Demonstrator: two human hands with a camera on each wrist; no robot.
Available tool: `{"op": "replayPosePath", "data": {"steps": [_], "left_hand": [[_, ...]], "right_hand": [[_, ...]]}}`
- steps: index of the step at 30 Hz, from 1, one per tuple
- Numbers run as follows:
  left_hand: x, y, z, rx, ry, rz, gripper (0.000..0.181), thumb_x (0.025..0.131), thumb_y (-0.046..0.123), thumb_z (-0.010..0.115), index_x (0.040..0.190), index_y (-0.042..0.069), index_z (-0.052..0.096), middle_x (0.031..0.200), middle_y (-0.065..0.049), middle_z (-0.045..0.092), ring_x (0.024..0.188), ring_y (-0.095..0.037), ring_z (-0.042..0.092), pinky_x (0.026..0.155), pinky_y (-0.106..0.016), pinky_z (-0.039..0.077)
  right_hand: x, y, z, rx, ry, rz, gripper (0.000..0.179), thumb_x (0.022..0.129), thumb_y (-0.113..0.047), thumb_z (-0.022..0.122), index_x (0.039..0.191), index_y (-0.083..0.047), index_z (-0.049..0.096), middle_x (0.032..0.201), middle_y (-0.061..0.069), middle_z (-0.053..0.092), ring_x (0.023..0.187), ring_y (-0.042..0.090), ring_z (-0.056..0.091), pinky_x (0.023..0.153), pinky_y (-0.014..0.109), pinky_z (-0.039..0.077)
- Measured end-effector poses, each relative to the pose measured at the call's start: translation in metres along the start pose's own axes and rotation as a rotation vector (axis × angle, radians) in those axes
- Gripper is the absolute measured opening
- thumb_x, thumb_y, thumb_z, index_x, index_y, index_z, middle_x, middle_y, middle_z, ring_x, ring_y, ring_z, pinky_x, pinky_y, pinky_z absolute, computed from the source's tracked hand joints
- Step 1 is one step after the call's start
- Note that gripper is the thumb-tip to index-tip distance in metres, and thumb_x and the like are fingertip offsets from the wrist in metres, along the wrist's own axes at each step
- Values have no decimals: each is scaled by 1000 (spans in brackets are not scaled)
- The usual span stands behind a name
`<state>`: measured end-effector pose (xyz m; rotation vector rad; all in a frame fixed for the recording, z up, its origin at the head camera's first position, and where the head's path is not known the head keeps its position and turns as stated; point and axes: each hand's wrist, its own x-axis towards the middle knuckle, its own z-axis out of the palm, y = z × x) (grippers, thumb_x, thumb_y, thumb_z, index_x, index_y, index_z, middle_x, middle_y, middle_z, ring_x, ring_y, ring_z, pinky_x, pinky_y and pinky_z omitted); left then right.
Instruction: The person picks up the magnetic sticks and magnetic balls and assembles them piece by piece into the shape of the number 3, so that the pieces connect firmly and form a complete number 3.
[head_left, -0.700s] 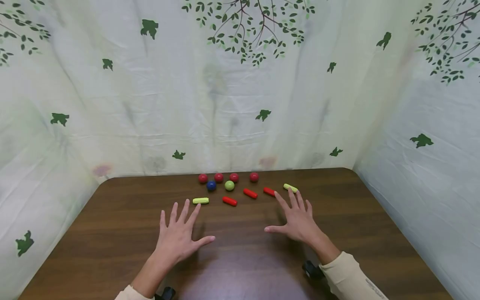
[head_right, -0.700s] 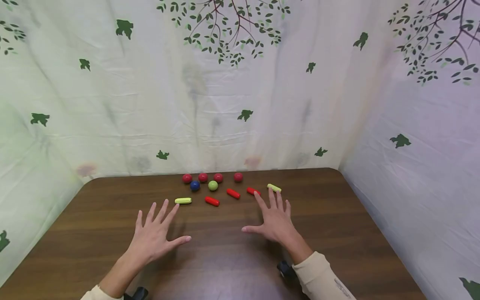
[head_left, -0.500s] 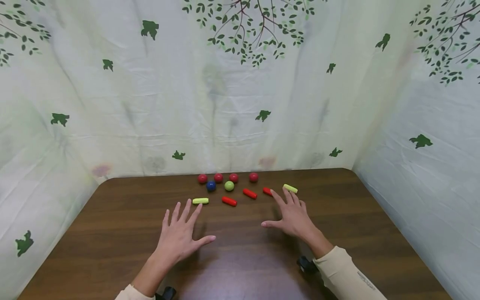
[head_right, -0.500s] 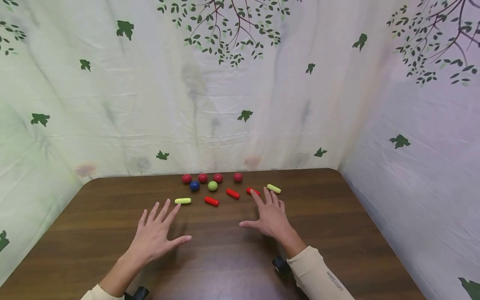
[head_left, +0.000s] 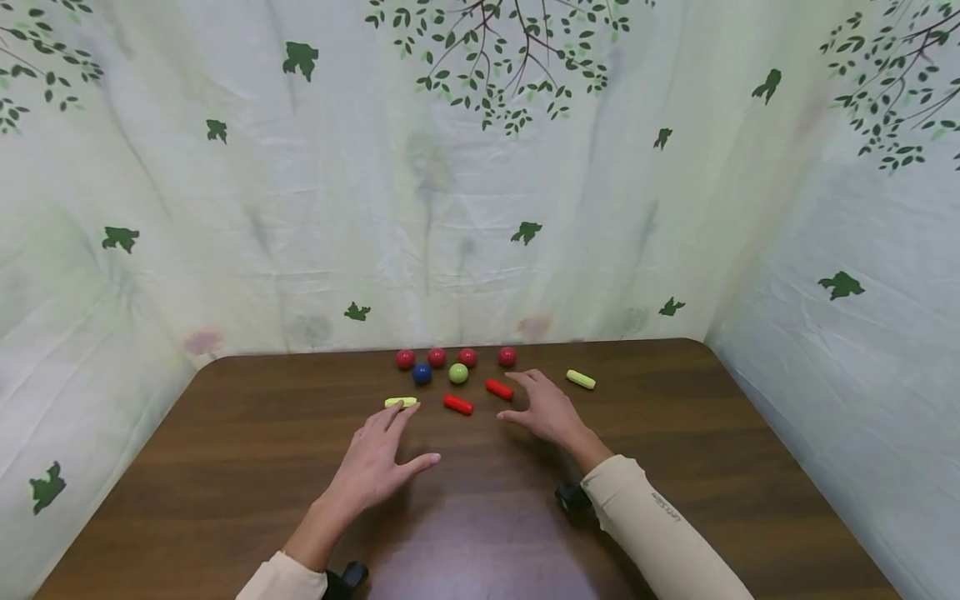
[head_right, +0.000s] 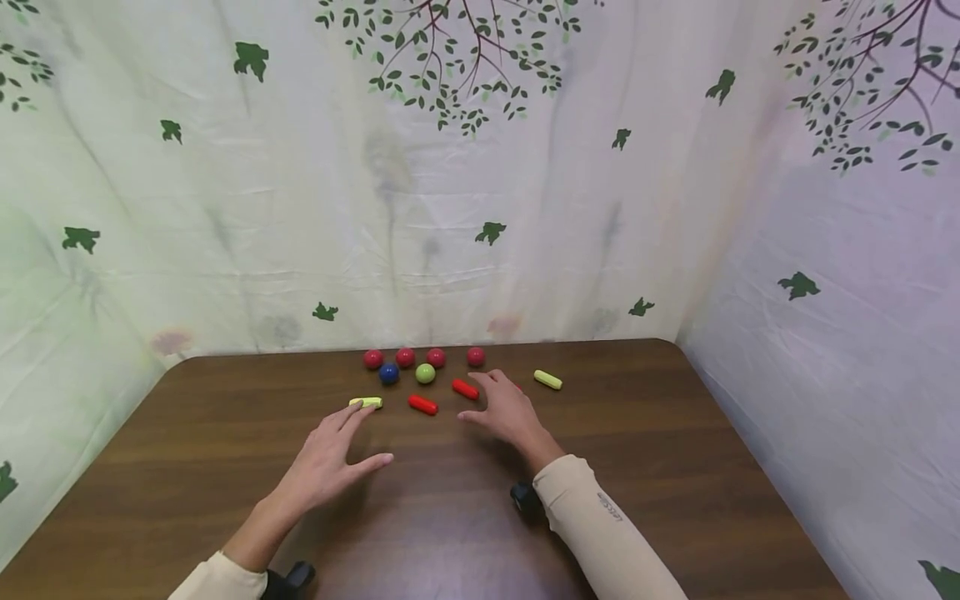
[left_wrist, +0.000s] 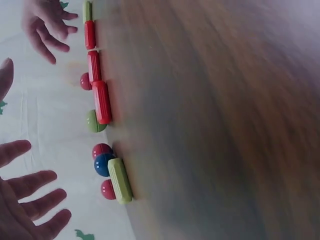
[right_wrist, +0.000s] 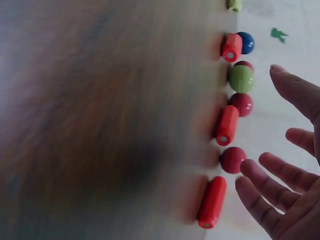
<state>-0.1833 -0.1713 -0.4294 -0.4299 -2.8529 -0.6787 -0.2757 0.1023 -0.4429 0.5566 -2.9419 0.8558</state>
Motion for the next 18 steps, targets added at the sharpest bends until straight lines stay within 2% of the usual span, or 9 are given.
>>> {"op": "replayPosePath", "data": {"steps": [7,13,18], "left_hand": [[20,0,4,-318,-18,-103,68,85,36,72,140,4,46,136,-19,51,128,-38,44,104,-55,33],[29,-1,9,-482,-62,-159,61,87,33,72,138,9,48,135,-20,53,123,-41,50,100,-55,39],[32,-1,11,-555,-66,-159,53,88,29,71,133,7,53,130,-21,56,118,-41,54,98,-53,42]], "right_hand": [[20,-4,13,19,-25,39,67,81,-35,78,137,-11,52,128,11,53,114,27,53,95,46,44],[33,-6,21,19,-64,55,63,82,-31,78,135,-9,52,127,13,52,113,29,53,94,44,45],[40,-7,26,-12,-91,46,56,83,-26,76,132,-10,54,124,12,53,109,26,54,92,43,46]]}}
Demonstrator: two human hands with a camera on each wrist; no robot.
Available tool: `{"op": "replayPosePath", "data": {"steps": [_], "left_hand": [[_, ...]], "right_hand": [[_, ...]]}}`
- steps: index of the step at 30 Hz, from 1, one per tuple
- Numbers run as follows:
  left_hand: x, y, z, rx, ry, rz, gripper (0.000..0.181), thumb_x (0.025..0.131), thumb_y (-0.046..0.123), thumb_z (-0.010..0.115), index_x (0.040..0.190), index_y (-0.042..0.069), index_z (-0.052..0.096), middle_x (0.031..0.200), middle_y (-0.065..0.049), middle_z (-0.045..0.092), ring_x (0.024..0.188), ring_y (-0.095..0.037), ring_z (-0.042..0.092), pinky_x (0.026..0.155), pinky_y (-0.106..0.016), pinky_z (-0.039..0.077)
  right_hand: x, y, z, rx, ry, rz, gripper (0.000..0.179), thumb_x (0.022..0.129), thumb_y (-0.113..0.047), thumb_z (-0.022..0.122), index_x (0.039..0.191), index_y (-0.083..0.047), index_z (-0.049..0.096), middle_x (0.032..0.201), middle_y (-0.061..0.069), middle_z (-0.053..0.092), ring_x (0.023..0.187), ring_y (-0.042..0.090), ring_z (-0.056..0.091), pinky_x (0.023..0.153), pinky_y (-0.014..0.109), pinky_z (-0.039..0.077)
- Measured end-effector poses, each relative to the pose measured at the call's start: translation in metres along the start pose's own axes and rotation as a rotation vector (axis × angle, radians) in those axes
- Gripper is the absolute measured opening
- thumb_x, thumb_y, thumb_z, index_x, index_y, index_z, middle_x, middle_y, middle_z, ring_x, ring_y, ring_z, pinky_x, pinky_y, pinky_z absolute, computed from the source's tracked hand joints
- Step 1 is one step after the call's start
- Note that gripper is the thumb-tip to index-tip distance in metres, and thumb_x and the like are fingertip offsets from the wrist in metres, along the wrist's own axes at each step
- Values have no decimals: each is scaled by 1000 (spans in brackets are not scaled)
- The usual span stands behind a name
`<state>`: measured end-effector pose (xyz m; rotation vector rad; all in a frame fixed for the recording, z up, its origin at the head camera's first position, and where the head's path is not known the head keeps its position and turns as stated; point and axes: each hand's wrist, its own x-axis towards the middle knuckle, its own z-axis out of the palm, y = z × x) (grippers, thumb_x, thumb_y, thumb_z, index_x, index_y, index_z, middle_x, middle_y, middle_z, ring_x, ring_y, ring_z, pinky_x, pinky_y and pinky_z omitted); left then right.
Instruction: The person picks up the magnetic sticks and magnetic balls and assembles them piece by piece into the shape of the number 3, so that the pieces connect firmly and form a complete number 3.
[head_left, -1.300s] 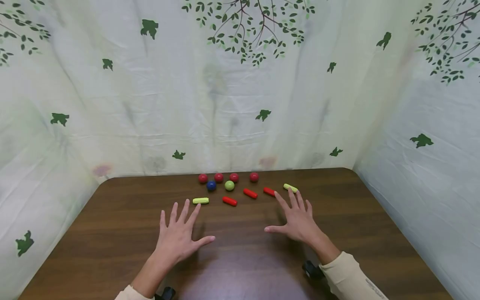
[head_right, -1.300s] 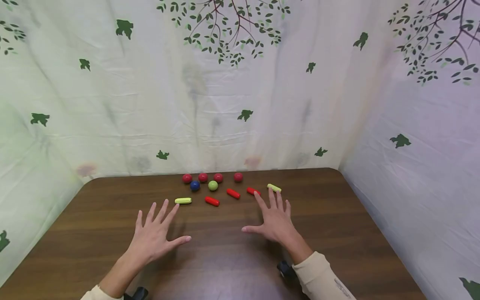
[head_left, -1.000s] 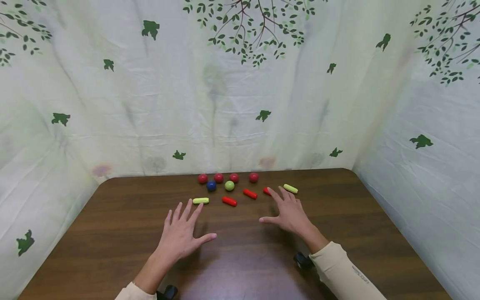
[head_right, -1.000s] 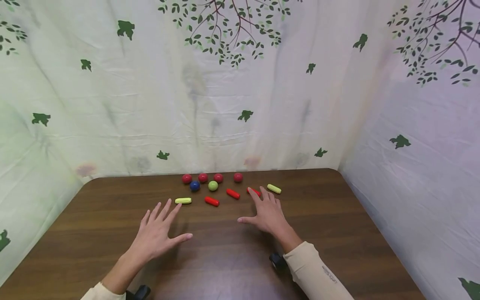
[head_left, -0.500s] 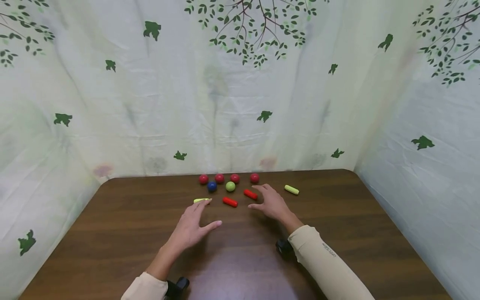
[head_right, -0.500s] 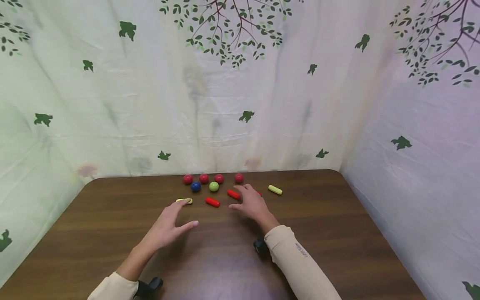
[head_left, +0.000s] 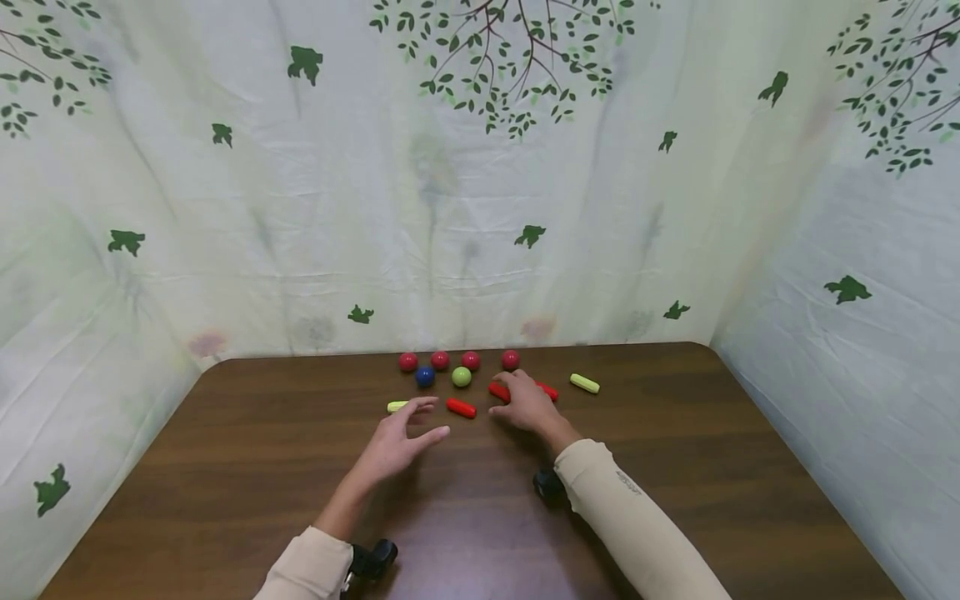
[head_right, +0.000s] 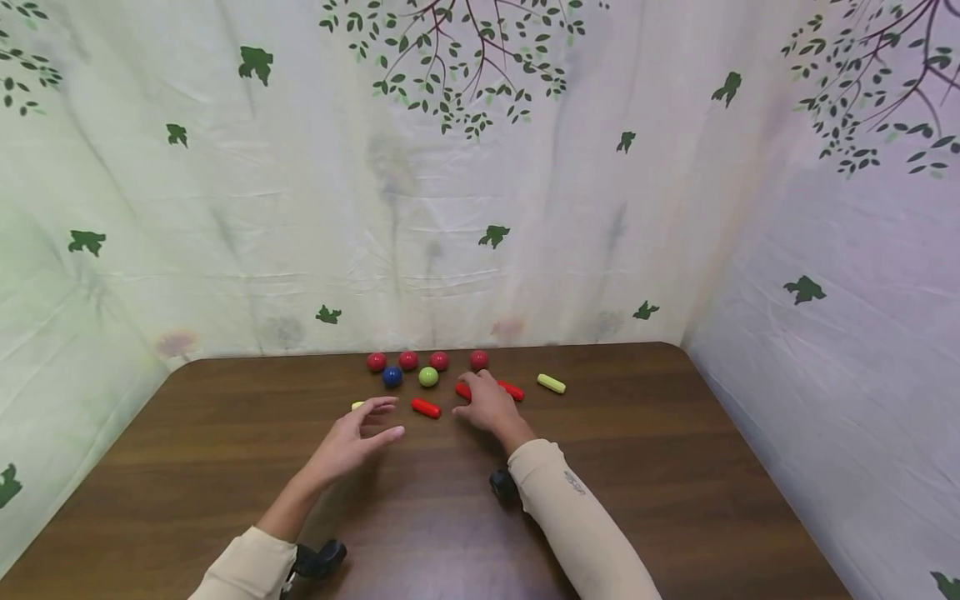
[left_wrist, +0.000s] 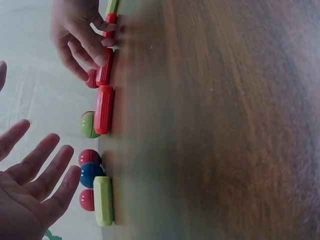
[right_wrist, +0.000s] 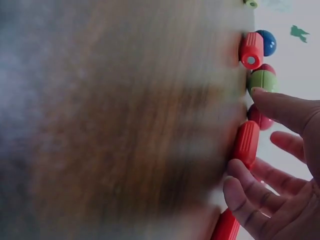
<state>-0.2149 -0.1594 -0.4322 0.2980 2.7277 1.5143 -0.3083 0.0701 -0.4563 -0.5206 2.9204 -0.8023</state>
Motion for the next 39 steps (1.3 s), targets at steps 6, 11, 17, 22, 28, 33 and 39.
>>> {"op": "replayPosePath", "data": {"steps": [6,11,17,22,28,33,39], "left_hand": [[1,-4,5,-48,-9,6,52,88,25,72,131,4,54,127,-22,57,115,-39,57,97,-50,43],[1,-4,7,-55,-23,-1,51,89,27,70,131,2,53,128,-21,57,115,-37,57,98,-49,43],[2,-2,11,-60,-38,-8,50,90,27,69,130,1,54,127,-20,57,114,-36,58,98,-48,44],[4,-2,12,-47,-46,6,47,89,25,70,126,0,56,124,-19,59,110,-33,60,95,-46,46],[7,-3,13,1,-61,22,41,89,23,71,121,0,60,119,-17,62,104,-28,63,92,-45,48],[12,-4,17,64,-96,24,37,88,24,71,118,2,62,116,-14,64,100,-25,64,88,-43,50],[15,-1,24,181,-155,88,35,87,21,72,115,2,62,109,-14,67,92,-24,66,82,-42,52]], "right_hand": [[5,0,3,-21,17,31,46,85,-21,74,126,-10,57,117,11,56,103,25,55,88,42,47],[8,-1,6,-50,13,91,36,88,-17,69,122,-12,58,114,10,55,97,26,57,81,44,48],[10,-1,7,-58,19,120,28,91,-10,62,118,-12,61,113,9,57,101,26,58,83,43,49],[8,-2,8,-28,30,82,25,90,-9,64,116,-10,62,108,9,58,98,25,57,82,43,49],[2,-1,9,33,34,-1,23,88,-8,67,111,-7,64,99,9,60,94,25,57,83,40,48],[-10,3,7,121,35,-41,21,87,-8,69,107,-6,66,94,7,62,88,22,58,80,38,48],[-31,5,-1,196,16,-110,17,87,-9,69,104,-5,69,91,3,63,83,16,57,75,33,47]]}}
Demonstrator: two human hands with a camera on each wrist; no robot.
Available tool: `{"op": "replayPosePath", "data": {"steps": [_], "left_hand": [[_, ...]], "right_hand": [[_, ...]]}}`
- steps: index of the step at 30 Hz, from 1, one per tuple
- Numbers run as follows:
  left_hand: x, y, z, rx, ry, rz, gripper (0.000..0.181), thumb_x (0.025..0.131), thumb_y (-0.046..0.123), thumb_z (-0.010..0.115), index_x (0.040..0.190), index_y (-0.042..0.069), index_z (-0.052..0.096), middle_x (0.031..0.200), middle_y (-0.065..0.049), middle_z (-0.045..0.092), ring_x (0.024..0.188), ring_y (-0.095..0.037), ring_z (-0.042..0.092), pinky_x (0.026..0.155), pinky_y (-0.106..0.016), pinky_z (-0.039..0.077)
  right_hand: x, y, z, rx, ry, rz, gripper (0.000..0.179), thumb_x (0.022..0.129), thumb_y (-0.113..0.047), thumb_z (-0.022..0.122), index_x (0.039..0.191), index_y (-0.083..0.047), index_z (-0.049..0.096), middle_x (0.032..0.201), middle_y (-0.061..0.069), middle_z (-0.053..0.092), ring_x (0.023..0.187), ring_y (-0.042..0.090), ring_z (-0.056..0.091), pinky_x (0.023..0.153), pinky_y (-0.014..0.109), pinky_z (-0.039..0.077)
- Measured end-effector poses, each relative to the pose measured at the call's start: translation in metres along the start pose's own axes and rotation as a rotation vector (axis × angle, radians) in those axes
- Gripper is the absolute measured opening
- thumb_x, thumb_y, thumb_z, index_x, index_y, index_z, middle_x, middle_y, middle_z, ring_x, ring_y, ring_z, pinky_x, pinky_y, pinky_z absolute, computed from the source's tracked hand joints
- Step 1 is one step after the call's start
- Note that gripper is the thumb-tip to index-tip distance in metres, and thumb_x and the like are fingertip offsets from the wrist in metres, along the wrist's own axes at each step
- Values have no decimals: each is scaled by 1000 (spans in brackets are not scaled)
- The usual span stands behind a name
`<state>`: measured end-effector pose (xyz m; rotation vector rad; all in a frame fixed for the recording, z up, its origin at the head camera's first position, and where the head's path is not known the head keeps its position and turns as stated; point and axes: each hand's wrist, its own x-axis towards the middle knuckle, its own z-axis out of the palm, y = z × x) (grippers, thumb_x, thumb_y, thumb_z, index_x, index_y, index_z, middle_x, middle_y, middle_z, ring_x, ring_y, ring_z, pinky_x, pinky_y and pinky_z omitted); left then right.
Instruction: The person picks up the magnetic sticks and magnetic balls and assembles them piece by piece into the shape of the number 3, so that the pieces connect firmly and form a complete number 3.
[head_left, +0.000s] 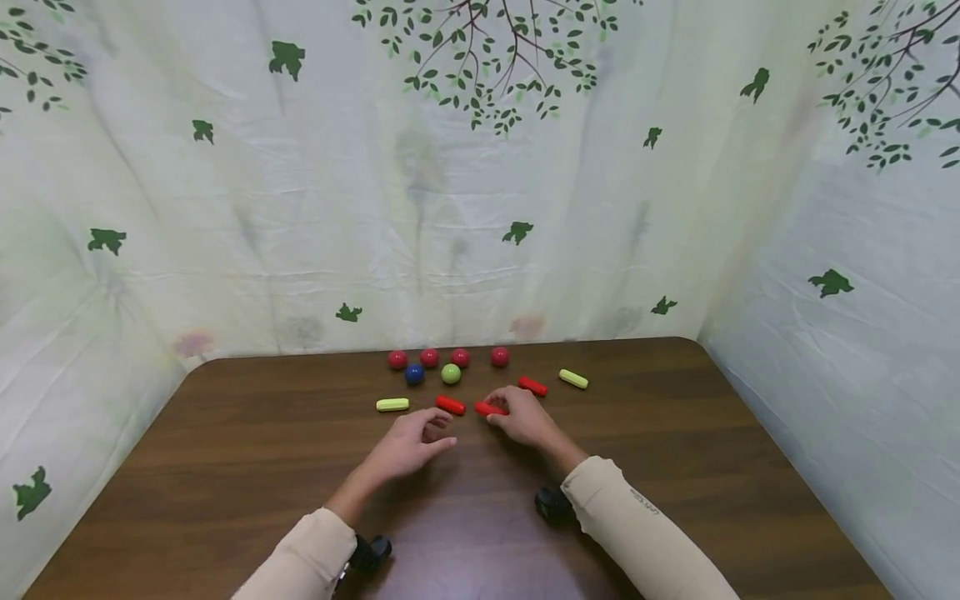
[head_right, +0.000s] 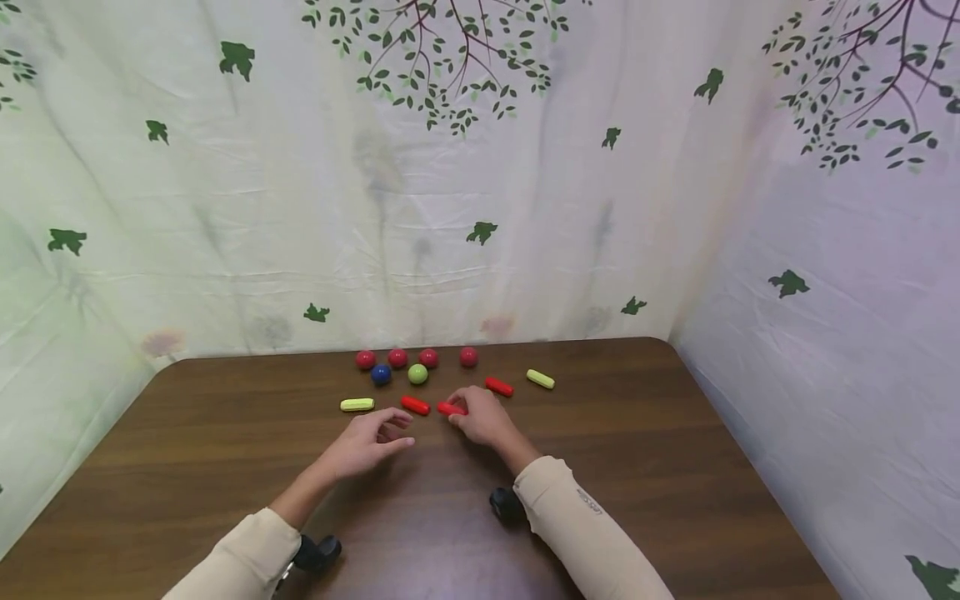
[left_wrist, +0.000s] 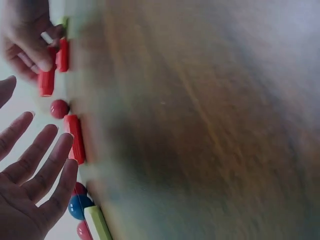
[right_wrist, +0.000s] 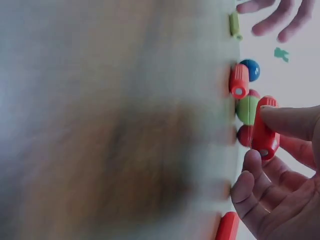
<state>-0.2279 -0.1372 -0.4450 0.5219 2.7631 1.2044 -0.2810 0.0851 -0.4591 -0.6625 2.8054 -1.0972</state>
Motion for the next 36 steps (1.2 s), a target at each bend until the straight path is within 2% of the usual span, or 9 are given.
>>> {"op": "replayPosePath", "data": {"steps": [3,5,12,17,24,30,36], "left_hand": [[1,2,2,41,-20,39,33,87,19,72,114,2,63,106,-15,68,87,-22,66,79,-40,52],[1,3,4,52,-27,43,32,87,19,72,113,3,63,105,-14,69,85,-21,65,77,-38,53],[-2,8,8,4,-63,69,31,87,20,72,112,5,63,105,-11,69,83,-21,66,74,-36,53],[-4,12,10,-23,-94,98,28,87,20,72,109,5,64,98,-7,69,80,-18,65,72,-32,53],[-8,15,11,27,-122,147,22,87,19,72,103,6,66,85,0,66,73,-13,61,67,-25,50],[-14,15,9,57,-144,126,16,86,17,73,98,7,68,81,4,65,73,-11,59,66,-24,49],[-17,14,8,72,-167,119,12,84,14,75,93,9,71,80,6,67,73,-8,60,66,-24,50]], "right_hand": [[-10,-3,-4,15,-31,-23,18,87,-10,70,104,-5,69,89,1,64,79,13,57,73,31,47],[-15,-5,-6,23,-52,-43,19,87,-10,71,105,-5,69,89,0,64,77,12,57,71,29,47],[-29,-12,-11,79,-112,-107,19,84,-13,75,102,-8,71,82,-3,63,69,10,55,63,25,46],[-36,-16,-10,103,-131,-118,20,82,-16,77,99,-9,72,80,-5,62,67,9,53,61,24,45],[-42,-20,-3,125,-147,-170,19,80,-13,79,97,-8,72,77,-6,61,64,5,51,58,22,43],[-45,-22,5,151,-171,-185,19,79,-13,79,97,-8,73,78,-6,63,62,3,49,56,21,42],[-50,-24,8,194,-206,-167,18,79,-13,80,96,-7,73,78,-6,62,62,5,50,56,20,43]]}}
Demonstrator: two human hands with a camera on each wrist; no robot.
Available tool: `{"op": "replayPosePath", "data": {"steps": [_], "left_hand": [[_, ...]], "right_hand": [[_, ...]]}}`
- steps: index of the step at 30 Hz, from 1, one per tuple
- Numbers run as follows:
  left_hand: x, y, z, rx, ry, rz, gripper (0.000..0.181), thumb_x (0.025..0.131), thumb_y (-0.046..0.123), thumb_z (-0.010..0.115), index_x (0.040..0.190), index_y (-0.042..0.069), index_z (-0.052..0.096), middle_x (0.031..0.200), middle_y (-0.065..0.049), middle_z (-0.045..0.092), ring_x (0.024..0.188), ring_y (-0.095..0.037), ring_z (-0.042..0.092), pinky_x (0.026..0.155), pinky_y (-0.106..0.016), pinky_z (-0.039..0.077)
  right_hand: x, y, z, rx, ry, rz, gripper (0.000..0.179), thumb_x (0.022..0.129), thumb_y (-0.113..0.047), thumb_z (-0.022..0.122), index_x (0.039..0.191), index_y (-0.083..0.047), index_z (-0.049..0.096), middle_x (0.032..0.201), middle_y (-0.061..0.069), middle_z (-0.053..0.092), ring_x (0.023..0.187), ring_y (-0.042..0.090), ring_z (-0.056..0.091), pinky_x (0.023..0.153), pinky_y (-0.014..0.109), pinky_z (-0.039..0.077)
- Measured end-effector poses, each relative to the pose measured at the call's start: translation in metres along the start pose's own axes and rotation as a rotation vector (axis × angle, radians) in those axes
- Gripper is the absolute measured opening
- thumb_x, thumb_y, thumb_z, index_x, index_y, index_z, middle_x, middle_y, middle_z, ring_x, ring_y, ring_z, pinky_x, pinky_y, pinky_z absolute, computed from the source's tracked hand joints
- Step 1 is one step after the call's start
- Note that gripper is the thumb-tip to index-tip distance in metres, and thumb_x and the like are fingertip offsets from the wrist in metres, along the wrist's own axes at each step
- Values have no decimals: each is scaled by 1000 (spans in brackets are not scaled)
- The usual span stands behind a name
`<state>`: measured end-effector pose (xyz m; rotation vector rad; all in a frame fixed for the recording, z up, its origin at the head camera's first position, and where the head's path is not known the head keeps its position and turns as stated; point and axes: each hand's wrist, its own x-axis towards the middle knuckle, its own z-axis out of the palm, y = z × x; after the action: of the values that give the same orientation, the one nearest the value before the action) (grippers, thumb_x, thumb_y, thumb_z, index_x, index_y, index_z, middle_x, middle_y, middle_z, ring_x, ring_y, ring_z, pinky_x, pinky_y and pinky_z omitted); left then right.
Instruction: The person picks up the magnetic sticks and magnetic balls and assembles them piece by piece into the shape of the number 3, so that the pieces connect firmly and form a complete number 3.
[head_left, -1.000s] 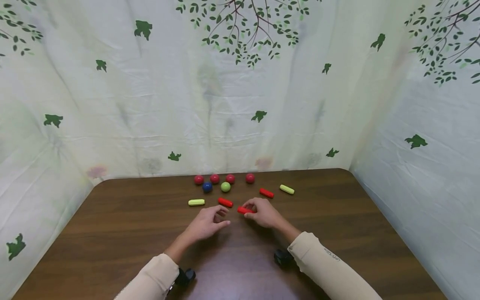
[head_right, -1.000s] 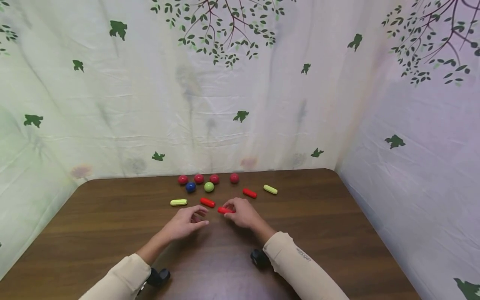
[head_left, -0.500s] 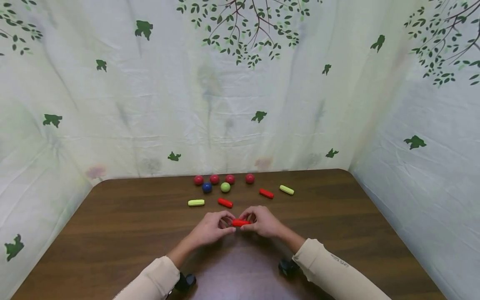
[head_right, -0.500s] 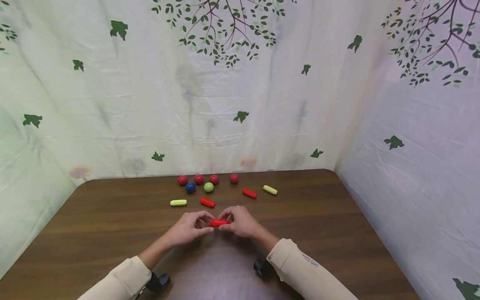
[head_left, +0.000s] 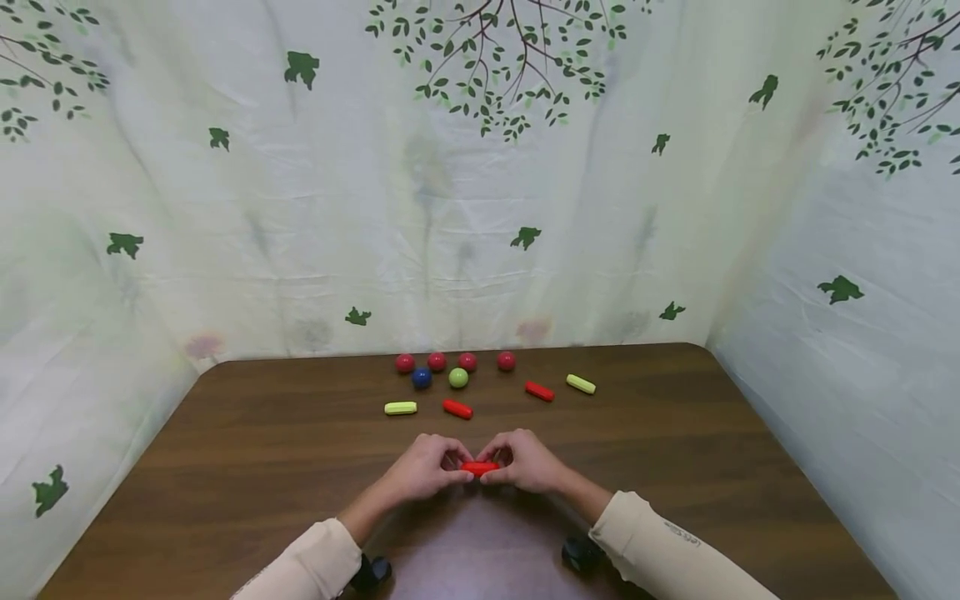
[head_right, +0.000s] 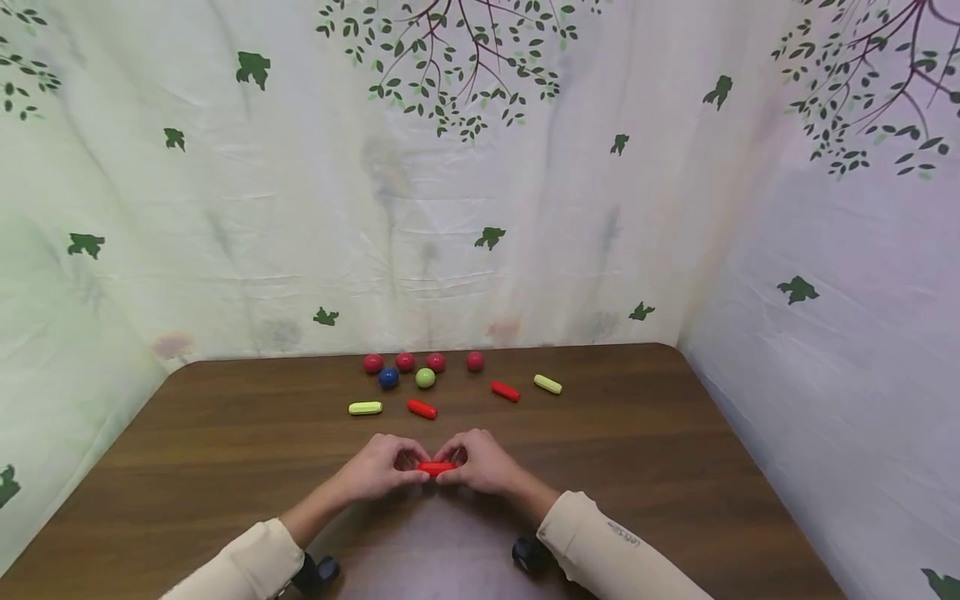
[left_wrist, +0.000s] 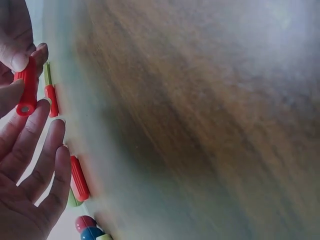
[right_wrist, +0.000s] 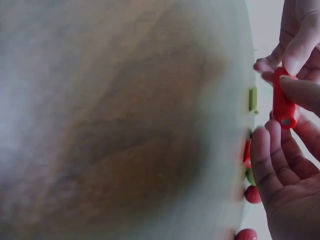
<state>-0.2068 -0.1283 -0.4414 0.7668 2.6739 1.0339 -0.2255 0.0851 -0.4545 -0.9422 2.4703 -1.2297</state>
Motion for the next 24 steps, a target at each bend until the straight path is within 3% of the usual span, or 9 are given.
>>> {"op": "replayPosePath", "data": {"steps": [6,12,17,24], "left_hand": [[-5,-1,4,-17,2,-3,11,80,13,78,87,8,71,75,5,67,69,-6,60,63,-23,49],[-9,2,8,-29,-42,-16,11,77,12,81,81,11,71,70,7,65,64,-4,57,58,-21,46],[-11,2,11,-30,-68,-38,12,74,11,82,78,12,71,66,9,63,60,-3,53,54,-21,43],[-13,-1,15,-107,-91,-100,13,73,12,83,79,11,71,67,7,64,61,-5,55,55,-22,43]], "right_hand": [[-5,2,2,72,-35,5,16,78,-11,80,91,-6,73,74,-6,63,63,5,55,56,21,46],[-8,5,7,70,-81,3,13,76,-11,82,86,-9,74,65,-9,58,58,1,50,53,18,41],[-8,7,9,78,-119,35,13,74,-12,83,83,-10,74,62,-10,57,55,2,47,50,17,37],[-6,6,8,62,-184,39,12,74,-8,82,83,-8,75,62,-10,57,53,1,47,50,17,37]]}}
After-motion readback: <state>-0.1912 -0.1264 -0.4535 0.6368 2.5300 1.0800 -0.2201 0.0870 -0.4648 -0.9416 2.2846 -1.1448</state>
